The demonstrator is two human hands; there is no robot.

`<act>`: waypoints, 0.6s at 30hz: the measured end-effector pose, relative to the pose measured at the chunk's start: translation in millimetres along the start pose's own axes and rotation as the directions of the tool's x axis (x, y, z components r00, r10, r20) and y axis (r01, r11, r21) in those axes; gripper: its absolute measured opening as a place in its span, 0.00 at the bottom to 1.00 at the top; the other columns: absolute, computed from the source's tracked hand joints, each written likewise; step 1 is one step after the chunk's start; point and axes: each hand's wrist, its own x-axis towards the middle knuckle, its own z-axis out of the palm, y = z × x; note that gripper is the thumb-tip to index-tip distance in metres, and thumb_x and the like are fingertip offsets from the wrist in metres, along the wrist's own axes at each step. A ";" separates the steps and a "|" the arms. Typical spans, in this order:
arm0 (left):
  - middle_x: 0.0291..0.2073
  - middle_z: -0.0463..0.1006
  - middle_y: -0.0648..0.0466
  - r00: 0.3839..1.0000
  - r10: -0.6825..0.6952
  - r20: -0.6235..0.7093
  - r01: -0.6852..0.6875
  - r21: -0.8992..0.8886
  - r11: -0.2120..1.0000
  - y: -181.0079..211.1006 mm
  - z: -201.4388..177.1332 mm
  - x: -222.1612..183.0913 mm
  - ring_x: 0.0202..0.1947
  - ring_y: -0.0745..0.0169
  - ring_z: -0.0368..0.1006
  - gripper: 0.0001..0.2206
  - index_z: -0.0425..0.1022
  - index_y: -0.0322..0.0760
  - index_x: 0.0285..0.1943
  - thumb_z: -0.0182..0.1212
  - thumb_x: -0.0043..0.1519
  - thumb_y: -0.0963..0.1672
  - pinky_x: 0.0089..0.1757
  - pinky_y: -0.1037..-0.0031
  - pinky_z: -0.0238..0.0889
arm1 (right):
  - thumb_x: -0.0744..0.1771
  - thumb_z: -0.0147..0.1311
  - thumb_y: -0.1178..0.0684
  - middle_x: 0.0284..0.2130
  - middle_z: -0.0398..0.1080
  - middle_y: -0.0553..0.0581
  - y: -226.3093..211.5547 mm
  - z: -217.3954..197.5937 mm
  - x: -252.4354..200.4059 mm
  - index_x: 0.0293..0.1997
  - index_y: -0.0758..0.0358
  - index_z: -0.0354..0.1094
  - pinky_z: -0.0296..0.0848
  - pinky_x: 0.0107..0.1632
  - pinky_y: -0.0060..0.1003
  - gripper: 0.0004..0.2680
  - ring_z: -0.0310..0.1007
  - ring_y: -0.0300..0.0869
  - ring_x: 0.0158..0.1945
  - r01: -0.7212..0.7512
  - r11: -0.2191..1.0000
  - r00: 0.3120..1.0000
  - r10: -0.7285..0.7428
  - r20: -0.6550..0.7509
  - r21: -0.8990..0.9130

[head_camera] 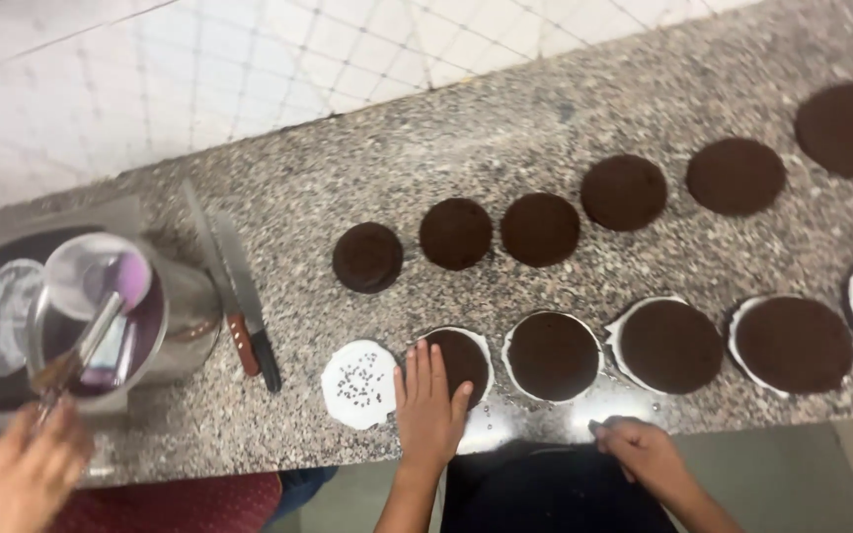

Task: The person presses chocolate cake tops onto cream-covered cake bases arranged on the counter, then squeezes syrup from a green plastic bottle over the assembled cakes one by one. They then scoop white cream from a bucket with a spatula and spread it onto a cake top.

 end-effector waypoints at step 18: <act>0.75 0.52 0.37 0.998 -0.064 0.019 0.060 0.167 0.984 3.4 4.1 4.9 0.74 0.39 0.46 0.35 0.51 0.25 0.76 0.43 0.69 0.56 0.67 0.47 0.32 | 0.67 0.54 0.45 0.11 0.62 0.51 18.8 -2.5 14.1 0.27 0.66 0.75 0.58 0.23 0.33 0.14 0.59 0.35 0.15 0.051 0.998 0.977 -0.057 0.204 0.033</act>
